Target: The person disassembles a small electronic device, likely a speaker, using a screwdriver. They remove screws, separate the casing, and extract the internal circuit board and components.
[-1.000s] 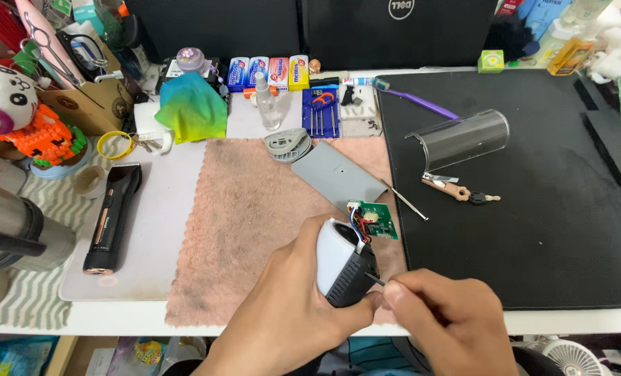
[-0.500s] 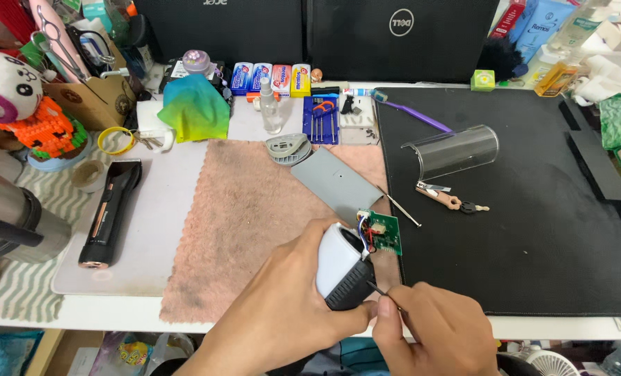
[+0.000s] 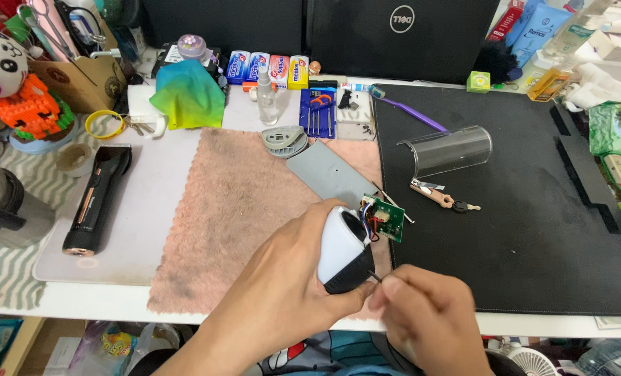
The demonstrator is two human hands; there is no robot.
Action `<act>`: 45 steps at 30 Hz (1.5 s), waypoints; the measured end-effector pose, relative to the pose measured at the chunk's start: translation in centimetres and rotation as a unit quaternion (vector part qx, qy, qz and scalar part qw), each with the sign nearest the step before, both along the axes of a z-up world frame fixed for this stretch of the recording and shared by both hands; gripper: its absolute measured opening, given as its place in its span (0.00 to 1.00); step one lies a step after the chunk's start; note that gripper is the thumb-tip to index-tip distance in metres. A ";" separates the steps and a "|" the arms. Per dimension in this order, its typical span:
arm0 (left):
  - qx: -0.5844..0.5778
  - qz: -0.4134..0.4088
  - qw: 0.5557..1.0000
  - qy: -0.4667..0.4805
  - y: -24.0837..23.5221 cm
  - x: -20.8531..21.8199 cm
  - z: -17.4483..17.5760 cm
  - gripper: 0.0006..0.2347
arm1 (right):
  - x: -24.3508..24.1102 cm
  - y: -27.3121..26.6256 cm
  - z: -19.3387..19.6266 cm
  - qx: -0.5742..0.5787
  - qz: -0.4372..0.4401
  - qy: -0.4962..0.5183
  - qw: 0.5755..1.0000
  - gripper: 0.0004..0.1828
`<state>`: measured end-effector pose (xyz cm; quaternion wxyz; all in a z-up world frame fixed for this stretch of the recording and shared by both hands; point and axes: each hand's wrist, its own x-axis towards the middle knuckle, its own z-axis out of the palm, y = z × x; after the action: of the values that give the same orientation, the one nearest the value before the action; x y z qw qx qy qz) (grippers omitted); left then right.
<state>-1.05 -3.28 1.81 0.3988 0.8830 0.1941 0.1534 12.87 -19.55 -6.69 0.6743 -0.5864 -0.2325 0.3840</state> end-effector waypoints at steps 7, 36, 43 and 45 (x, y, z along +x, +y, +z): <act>-0.053 0.010 0.991 0.122 -0.4 0.0 1.4 0.35 | -0.9 1.3 1.4 0.101 -0.139 -0.730 0.662 0.12; -0.045 -0.031 0.994 0.095 0.3 -0.2 1.2 0.28 | -0.1 -0.6 1.4 -0.142 -0.034 -0.449 0.882 0.14; 0.007 -0.041 0.997 0.066 0.5 -0.2 1.4 0.29 | 0.9 -0.5 1.9 -0.042 0.128 0.419 0.898 0.25; -0.033 -0.037 0.991 0.122 0.6 -0.2 1.8 0.27 | -1.0 0.3 3.1 -0.135 -0.071 -0.298 0.942 0.10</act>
<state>-1.25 -2.65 3.58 0.4063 0.8881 0.2135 0.0234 11.90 -19.21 -3.57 0.5142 -0.7743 -0.3271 0.1705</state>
